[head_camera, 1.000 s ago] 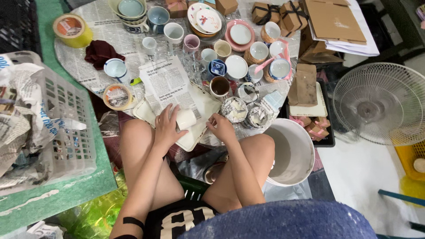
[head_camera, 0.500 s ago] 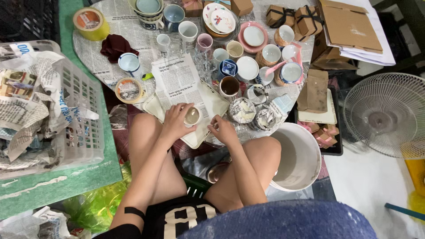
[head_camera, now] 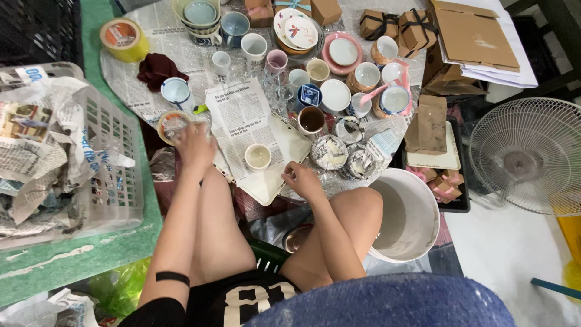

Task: The person wraps small ceramic cups and bowls in newspaper and secures them with masking tape. They handle each item individually, folding the paper around the object and applying tape to hold the wrapping in place.

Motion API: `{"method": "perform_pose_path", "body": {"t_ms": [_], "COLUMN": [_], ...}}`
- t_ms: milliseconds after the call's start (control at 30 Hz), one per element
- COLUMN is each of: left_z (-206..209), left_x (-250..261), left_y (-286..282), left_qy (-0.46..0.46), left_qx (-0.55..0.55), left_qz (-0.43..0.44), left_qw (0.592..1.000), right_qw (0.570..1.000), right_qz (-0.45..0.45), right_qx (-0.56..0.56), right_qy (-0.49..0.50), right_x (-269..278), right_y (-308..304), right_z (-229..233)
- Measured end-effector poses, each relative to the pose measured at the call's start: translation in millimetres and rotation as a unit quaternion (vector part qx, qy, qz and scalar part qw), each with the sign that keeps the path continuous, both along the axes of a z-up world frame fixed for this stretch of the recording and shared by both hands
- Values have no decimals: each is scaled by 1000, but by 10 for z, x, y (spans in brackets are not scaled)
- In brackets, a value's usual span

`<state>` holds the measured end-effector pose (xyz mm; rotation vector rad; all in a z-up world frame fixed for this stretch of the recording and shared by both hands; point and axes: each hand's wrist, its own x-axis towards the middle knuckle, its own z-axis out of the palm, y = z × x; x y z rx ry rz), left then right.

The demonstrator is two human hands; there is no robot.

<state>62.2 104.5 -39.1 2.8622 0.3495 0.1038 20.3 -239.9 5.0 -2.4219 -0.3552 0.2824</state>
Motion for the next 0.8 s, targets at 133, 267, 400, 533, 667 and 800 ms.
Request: {"method": "perform_pose_path", "body": {"t_ms": [133, 267, 400, 533, 667, 800], "left_z": [-222, -277, -380, -448, -226, -382], "left_x": [105, 5, -108, -47, -43, -126], "left_y": [424, 516, 534, 603, 853, 1022], "left_qy": [64, 88, -74, -96, 72, 64], "left_qx": [61, -79, -79, -10, -46, 18], "left_qz": [52, 72, 8, 1, -28, -58], "left_qw": [995, 990, 994, 995, 996, 996], "right_qw": [1000, 999, 998, 991, 997, 995], "right_qz": [10, 0, -18, -27, -11, -8], "right_qx": [19, 15, 46, 114, 51, 75], "right_qy": [-22, -31, -43, -65, -61, -67], "right_x": [19, 17, -31, -95, -184, -148], "right_y": [29, 33, 21, -11, -9, -46], "right_z": [-19, 28, 127, 174, 155, 127]}}
